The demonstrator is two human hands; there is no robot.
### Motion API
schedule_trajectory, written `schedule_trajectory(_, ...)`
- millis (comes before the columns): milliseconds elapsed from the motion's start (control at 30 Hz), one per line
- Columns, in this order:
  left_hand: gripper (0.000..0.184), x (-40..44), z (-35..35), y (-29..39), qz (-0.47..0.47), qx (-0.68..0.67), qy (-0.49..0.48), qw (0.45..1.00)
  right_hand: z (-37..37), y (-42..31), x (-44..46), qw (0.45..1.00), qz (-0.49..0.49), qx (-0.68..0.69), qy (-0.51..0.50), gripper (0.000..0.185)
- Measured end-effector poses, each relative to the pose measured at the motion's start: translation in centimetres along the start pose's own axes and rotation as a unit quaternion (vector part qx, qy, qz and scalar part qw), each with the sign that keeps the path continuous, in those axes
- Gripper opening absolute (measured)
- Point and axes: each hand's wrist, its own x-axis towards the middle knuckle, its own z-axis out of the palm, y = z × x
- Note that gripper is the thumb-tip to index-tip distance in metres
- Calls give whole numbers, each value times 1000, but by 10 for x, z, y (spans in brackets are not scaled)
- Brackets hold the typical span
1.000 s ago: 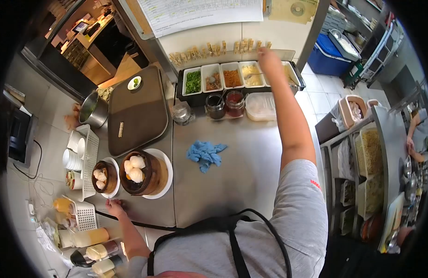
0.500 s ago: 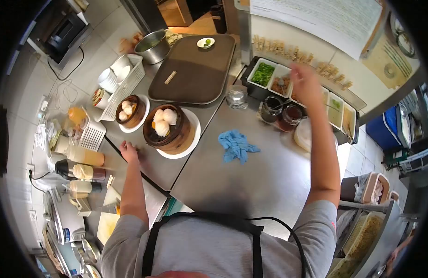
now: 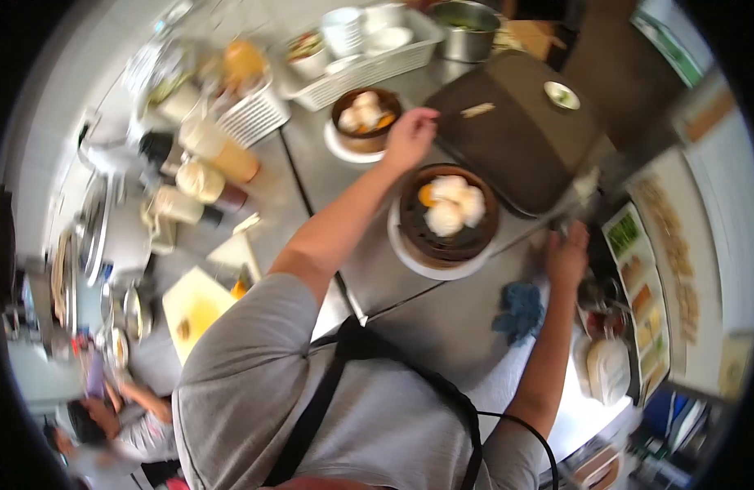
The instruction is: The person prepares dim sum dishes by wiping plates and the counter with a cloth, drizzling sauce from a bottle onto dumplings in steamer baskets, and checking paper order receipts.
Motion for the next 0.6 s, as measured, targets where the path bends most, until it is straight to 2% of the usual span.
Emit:
schedule_trajectory(67, 20, -4, -15, 0, 3, -34, -25, 999, -10, -4, 10, 995, 31, -36, -91, 59)
schedule_trajectory(133, 21, -13, -42, -1, 28, -8, -17, 999, -12, -16, 3, 995, 24, -89, -44, 60)
schedule_trajectory(167, 19, -18, -54, -13, 58, -3, 19, 998, -6, -13, -1, 995, 8, -98, -14, 62)
schedule_trajectory(200, 20, -25, -77, 1, -8, 30, 21, 999, -2, -14, -4, 996, -6, -92, 13, 63)
schedule_trajectory(233, 21, -31, -102, 14, 6, 119, 63, 991, 2, -13, -7, 995, -19, -86, 39, 65)
schedule_trajectory(267, 21, -36, -131, 22, -49, 179, 46, 982, 8, -12, -11, 994, -29, -81, 64, 66)
schedule_trajectory(300, 22, -42, -161, 40, -137, 279, 19, 950, 14, -8, -13, 995, -32, -53, 76, 70)
schedule_trajectory(333, 25, -56, -197, 9, -91, 391, -11, 916, 13, -11, -14, 996, -5, -46, 80, 70)
schedule_trajectory(367, 28, -60, -228, 22, -190, 488, -136, 841, 8, -20, -14, 995, 26, -44, 85, 70)
schedule_trajectory(400, 29, -77, -256, 13, -180, 591, -225, 753, 2, -28, -14, 993, 60, -44, 93, 71)
schedule_trajectory(433, 28, -97, -270, 8, -215, 619, -194, 731, -8, -38, -12, 990, 65, -39, 123, 68)
schedule_trajectory(467, 31, -120, -287, -10, -214, 637, -184, 717, -13, -41, -5, 984, 16, 2, 180, 65)
schedule_trajectory(500, 37, -116, -284, 17, -304, 631, -324, 636, -22, -51, 1, 980, -4, 30, 195, 63)
schedule_trajectory(533, 39, -133, -285, 9, -382, 612, -216, 657, -34, -66, 7, 975, -27, 61, 211, 61)
schedule_trajectory(600, 33, -143, -290, -12, -382, 610, -177, 671, -57, -96, 20, 971, -61, 101, 209, 58)
